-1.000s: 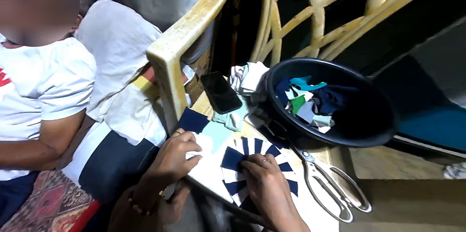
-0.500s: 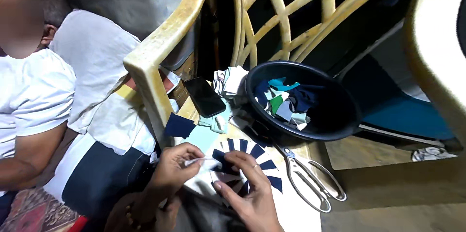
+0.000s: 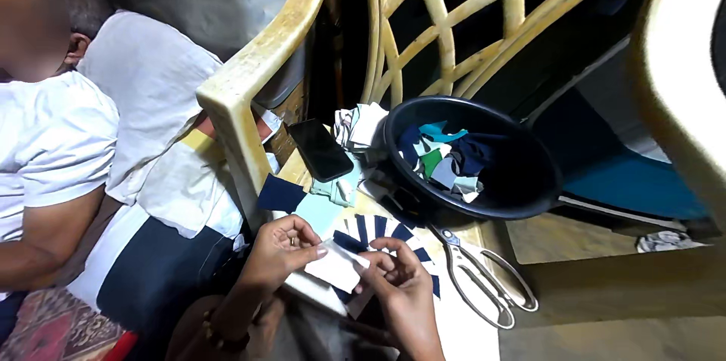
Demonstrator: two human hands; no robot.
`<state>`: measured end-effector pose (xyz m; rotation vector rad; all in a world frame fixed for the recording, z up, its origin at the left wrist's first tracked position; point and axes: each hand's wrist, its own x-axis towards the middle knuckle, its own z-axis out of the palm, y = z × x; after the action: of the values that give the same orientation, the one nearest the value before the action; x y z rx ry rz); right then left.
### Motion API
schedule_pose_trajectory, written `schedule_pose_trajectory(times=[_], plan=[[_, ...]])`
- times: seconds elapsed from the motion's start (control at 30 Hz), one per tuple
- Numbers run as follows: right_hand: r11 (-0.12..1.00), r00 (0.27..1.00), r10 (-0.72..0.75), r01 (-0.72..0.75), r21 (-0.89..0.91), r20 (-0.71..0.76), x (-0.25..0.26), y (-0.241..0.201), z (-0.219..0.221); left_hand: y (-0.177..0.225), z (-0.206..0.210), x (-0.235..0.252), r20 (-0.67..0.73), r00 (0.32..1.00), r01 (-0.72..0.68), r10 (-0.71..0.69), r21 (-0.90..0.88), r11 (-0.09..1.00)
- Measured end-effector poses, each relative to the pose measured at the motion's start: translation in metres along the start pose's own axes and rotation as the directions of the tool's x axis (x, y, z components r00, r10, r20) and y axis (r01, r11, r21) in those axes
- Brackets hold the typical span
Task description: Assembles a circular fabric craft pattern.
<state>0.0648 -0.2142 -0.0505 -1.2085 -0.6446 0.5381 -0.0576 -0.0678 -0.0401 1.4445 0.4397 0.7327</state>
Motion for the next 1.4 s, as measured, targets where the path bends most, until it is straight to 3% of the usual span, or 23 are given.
schedule_pose_trajectory(times=[0.2, 0.33, 0.4, 0.5, 0.63, 0.73, 0.83, 1.0, 1.07, 1.17, 1.2, 1.27, 1.4], plan=[[0.999, 0.999, -0.001, 0.002, -0.037, 0.042, -0.005, 0.0, -0.001, 0.003, -0.015, 0.001, 0.182, 0.969, 0.169, -0.167, 0.003, 0.986], [0.992, 0.975, 0.05, -0.023, -0.127, 0.217, -0.019, -0.009, 0.004, -0.001, -0.043, 0.007, 0.437, 0.895, 0.082, -0.092, 0.04, 0.996], [0.989, 0.958, 0.078, -0.041, -0.14, 0.275, -0.03, -0.012, 0.011, -0.002, -0.052, 0.008, 0.499, 0.864, 0.078, -0.063, -0.009, 0.997], [0.984, 0.948, 0.052, 0.004, -0.178, 0.314, -0.036, -0.01, 0.016, 0.0, -0.054, 0.007, 0.423, 0.904, 0.09, -0.063, -0.044, 0.995], [0.949, 0.953, -0.029, 0.121, -0.293, 0.301, -0.03, -0.004, 0.013, 0.002, -0.037, 0.005, 0.096, 0.994, 0.04, -0.053, 0.129, 0.991], [0.836, 0.933, -0.149, 0.296, -0.462, 0.328, -0.023, -0.005, 0.009, -0.005, -0.027, 0.009, -0.024, 0.998, -0.041, 0.055, 0.402, 0.915], [0.702, 0.911, -0.206, 0.392, -0.595, 0.357, -0.014, -0.007, 0.006, -0.014, -0.023, 0.014, -0.012, 0.968, -0.181, 0.249, 0.653, 0.735], [0.237, 0.872, -0.272, 0.47, -0.85, 0.406, 0.032, -0.011, 0.007, -0.019, -0.019, 0.024, 0.042, 0.922, -0.277, 0.386, 0.768, 0.577], [0.167, 0.895, -0.163, 0.441, -0.882, 0.416, 0.054, -0.013, 0.01, -0.021, -0.018, 0.026, 0.046, 0.92, -0.266, 0.39, 0.803, 0.533], [0.108, 0.899, 0.193, 0.379, -0.919, 0.393, 0.084, -0.019, 0.017, -0.02, -0.016, 0.026, 0.008, 0.92, -0.22, 0.393, 0.84, 0.497], [0.104, 0.876, 0.289, 0.372, -0.922, 0.386, 0.091, -0.021, 0.019, -0.021, -0.014, 0.025, -0.004, 0.909, -0.223, 0.417, 0.839, 0.496], [0.166, 0.865, 0.295, 0.371, -0.914, 0.405, 0.098, -0.021, 0.019, -0.022, -0.012, 0.025, -0.013, 0.881, -0.265, 0.473, 0.814, 0.516], [0.466, 0.883, -0.085, 0.445, -0.765, 0.462, 0.091, -0.02, 0.004, -0.024, -0.004, 0.022, 0.032, 0.851, -0.427, 0.524, 0.622, 0.656]])
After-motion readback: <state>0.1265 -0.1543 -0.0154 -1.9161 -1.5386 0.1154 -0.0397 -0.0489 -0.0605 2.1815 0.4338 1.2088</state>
